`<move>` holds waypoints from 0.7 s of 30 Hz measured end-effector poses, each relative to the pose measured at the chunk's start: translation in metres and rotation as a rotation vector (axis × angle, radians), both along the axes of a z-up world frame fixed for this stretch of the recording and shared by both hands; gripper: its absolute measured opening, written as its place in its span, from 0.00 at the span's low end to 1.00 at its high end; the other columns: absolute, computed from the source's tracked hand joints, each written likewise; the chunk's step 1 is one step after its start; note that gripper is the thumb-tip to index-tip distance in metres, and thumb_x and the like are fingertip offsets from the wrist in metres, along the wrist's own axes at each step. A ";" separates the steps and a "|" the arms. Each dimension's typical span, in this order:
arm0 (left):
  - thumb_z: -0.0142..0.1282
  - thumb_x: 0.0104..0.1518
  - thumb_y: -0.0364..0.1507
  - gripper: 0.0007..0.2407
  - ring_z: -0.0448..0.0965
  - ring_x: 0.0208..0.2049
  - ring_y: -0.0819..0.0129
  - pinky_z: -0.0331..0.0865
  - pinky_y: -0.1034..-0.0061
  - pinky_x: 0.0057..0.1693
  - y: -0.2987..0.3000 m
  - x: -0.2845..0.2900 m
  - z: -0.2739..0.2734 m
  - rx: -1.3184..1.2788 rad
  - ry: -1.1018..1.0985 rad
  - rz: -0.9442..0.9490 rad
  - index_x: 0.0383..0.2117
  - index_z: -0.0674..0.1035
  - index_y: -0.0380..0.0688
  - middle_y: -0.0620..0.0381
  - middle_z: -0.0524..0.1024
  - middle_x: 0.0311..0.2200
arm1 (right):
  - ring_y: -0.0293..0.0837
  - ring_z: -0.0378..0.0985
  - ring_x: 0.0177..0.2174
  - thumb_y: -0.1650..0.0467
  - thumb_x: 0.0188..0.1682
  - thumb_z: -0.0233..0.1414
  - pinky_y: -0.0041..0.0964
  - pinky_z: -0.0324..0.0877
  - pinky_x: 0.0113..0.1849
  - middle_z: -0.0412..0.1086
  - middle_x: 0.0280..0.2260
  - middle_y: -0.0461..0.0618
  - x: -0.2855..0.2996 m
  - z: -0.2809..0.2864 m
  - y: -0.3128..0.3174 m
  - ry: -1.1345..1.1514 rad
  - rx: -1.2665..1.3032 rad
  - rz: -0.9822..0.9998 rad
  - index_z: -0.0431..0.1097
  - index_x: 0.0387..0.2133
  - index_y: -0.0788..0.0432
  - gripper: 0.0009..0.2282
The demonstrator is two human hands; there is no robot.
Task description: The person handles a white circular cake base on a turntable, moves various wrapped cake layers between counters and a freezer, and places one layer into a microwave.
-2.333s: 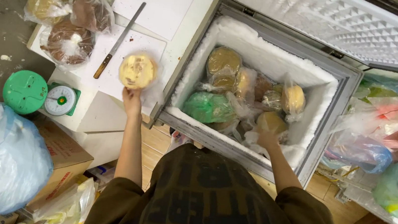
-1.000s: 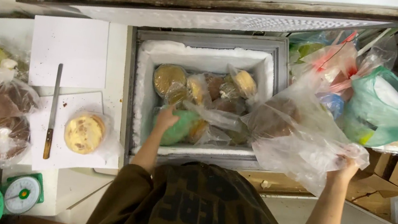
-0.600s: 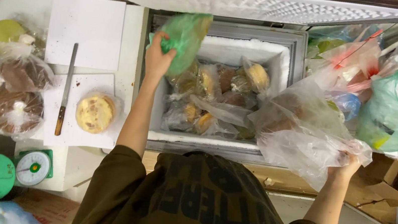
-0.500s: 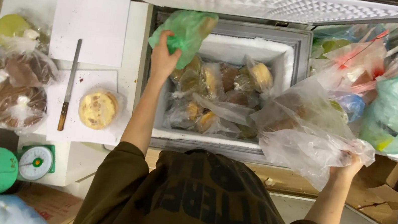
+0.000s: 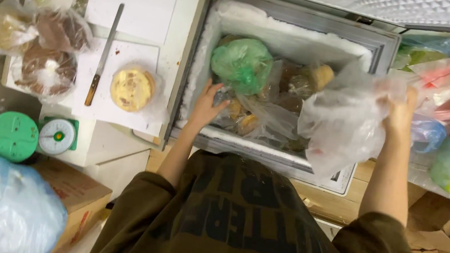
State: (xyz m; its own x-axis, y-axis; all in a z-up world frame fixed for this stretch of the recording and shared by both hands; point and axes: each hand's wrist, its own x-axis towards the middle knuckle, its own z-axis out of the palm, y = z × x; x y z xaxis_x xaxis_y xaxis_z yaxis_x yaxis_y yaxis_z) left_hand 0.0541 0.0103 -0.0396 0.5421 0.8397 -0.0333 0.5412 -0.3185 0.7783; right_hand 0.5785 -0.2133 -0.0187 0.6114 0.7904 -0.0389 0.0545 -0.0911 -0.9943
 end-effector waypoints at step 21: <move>0.62 0.58 0.29 0.21 0.66 0.66 0.47 0.61 0.63 0.67 -0.125 -0.071 0.096 0.042 -0.196 0.304 0.58 0.74 0.43 0.42 0.65 0.66 | 0.57 0.76 0.48 0.71 0.49 0.54 0.48 0.70 0.49 0.73 0.51 0.58 -0.329 -0.152 0.157 -0.717 -0.547 1.226 0.72 0.50 0.56 0.14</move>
State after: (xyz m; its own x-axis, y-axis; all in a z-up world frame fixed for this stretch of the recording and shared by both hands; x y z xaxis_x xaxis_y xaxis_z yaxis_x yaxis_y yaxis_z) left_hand -0.0165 -0.1144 0.0564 0.2596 0.9620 0.0846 0.4576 -0.1997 0.8664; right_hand 0.2491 -0.0562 -0.1708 -0.3749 0.7959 -0.4754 0.8095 0.0311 -0.5863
